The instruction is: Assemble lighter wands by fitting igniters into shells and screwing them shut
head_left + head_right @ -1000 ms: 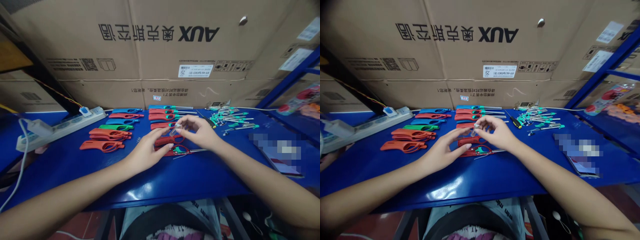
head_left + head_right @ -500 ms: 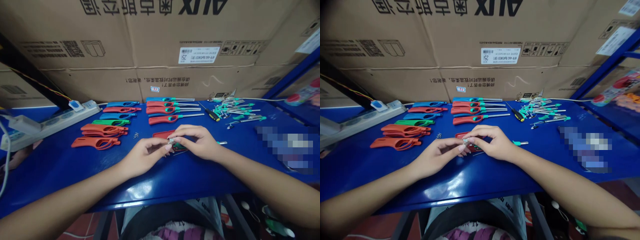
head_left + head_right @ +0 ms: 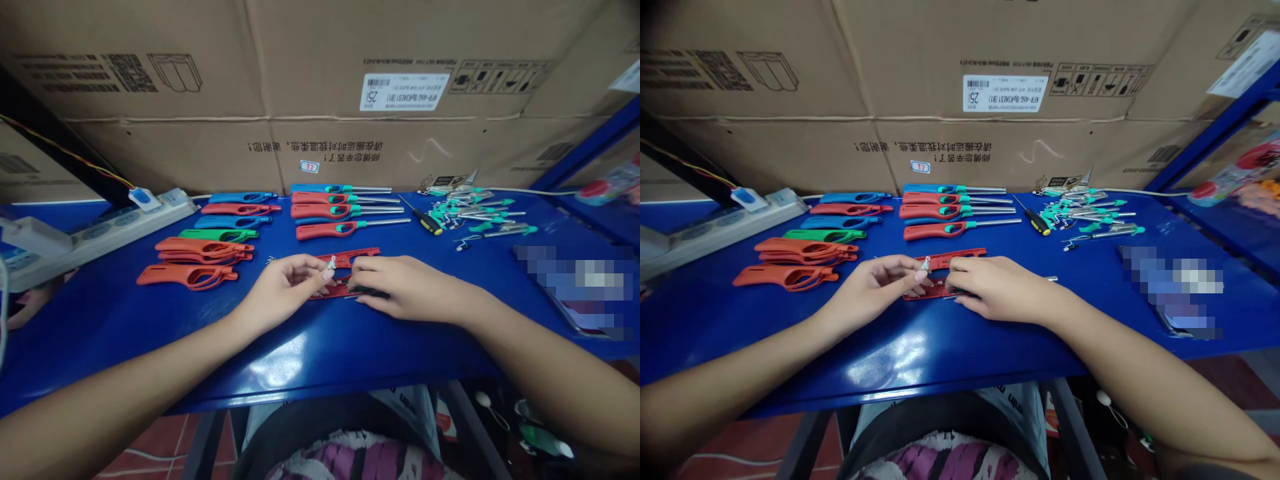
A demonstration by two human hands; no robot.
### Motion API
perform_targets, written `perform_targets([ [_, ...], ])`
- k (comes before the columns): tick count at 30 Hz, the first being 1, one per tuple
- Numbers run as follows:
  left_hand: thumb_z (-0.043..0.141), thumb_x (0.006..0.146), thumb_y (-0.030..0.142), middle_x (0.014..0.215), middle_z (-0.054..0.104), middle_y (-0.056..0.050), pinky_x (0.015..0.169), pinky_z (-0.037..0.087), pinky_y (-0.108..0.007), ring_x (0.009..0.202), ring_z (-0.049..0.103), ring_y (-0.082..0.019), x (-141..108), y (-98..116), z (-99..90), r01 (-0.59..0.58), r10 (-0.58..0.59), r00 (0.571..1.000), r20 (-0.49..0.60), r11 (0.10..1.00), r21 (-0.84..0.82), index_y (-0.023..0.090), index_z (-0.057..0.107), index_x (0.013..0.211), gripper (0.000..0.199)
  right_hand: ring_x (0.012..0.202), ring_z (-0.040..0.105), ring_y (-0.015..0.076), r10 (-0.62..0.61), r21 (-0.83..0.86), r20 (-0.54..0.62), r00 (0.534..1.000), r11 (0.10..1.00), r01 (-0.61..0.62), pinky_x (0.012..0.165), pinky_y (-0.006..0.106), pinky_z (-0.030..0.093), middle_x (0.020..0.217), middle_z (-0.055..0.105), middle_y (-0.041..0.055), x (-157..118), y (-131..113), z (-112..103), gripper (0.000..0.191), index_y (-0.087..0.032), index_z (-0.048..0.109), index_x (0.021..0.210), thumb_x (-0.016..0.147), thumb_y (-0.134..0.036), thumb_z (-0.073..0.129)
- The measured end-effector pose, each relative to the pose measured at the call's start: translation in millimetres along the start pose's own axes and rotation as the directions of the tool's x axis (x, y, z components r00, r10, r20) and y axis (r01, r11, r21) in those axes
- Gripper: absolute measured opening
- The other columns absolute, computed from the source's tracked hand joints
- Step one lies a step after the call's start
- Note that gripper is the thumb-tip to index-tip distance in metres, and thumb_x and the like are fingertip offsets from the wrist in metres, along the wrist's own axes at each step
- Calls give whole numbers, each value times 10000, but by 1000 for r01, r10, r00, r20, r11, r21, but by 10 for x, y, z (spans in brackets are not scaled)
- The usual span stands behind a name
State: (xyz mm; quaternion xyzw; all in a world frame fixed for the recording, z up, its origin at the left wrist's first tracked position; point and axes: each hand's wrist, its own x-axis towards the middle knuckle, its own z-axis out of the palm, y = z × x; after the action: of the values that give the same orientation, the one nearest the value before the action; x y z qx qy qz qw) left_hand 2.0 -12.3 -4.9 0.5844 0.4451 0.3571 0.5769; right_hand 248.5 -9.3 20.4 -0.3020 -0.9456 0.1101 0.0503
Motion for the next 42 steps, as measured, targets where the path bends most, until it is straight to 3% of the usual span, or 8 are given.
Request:
perform_targets([
  [3, 806, 781, 415, 882, 775, -59, 777, 582, -285, 773, 732, -171, -7, -14, 1, -19, 21, 999, -30, 998, 60, 136, 712, 927, 329, 821, 621, 172, 18, 42, -19, 1000, 999, -17, 675, 290, 456, 1048, 650, 69, 25, 2, 43, 113, -179, 664, 1004, 983, -226, 563],
  [9, 785, 804, 385, 870, 776, -59, 742, 597, -278, 730, 728, -161, -16, 1, 1, -56, 56, 998, 2, 991, 121, 133, 729, 936, 289, 715, 624, 126, 162, 444, -128, 978, 892, -89, 636, 251, 486, 874, 673, 37, 72, 76, 55, 58, -178, 667, 886, 925, -195, 627],
  [13, 791, 804, 391, 891, 783, -68, 736, 596, -282, 751, 730, -171, -15, -20, -14, -93, 93, 996, 7, 978, 185, 140, 739, 958, 298, 421, 557, 91, 415, 753, 74, 907, 573, -324, 425, 208, 461, 568, 579, -57, 96, 82, 44, 133, -181, 581, 942, 952, -311, 609],
  [15, 793, 804, 390, 875, 782, -64, 707, 584, -272, 735, 720, -165, -18, -34, -21, -107, 108, 994, 5, 970, 217, 143, 744, 954, 293, 464, 631, 111, 436, 838, 127, 891, 434, -332, 437, 211, 514, 606, 626, -34, 109, 89, 39, 191, -171, 571, 936, 929, -345, 651],
  [17, 796, 802, 392, 856, 779, -61, 664, 564, -259, 701, 702, -155, -24, -39, -20, -104, 107, 994, -1, 966, 237, 139, 747, 943, 295, 557, 694, 132, 411, 870, 132, 902, 388, -305, 492, 220, 563, 684, 682, 10, 123, 98, 36, 244, -155, 585, 914, 891, -364, 708],
  [22, 794, 805, 391, 889, 785, -67, 682, 546, -259, 725, 692, -155, -32, -31, 0, -91, 94, 996, -1, 967, 239, 136, 756, 960, 301, 518, 652, 108, 397, 873, 120, 910, 394, -288, 456, 211, 553, 692, 682, 13, 156, 92, 43, 347, -134, 645, 912, 836, -451, 766],
  [28, 775, 823, 408, 906, 788, -59, 679, 520, -263, 733, 675, -159, -46, -40, 0, -102, 106, 994, 4, 946, 309, 154, 768, 985, 302, 425, 540, 47, 298, 847, 134, 945, 461, -265, 374, 159, 454, 711, 679, -1, 148, 154, 107, 268, -131, 698, 915, 860, -390, 742],
  [42, 753, 847, 397, 934, 802, -64, 711, 552, -284, 786, 720, -197, -55, -73, 5, -186, 185, 982, 42, 903, 386, 168, 787, 993, 274, 365, 477, 26, 311, 882, 151, 938, 386, -270, 319, 148, 360, 715, 707, -2, 178, 192, 133, 231, -130, 706, 897, 848, -352, 749],
])
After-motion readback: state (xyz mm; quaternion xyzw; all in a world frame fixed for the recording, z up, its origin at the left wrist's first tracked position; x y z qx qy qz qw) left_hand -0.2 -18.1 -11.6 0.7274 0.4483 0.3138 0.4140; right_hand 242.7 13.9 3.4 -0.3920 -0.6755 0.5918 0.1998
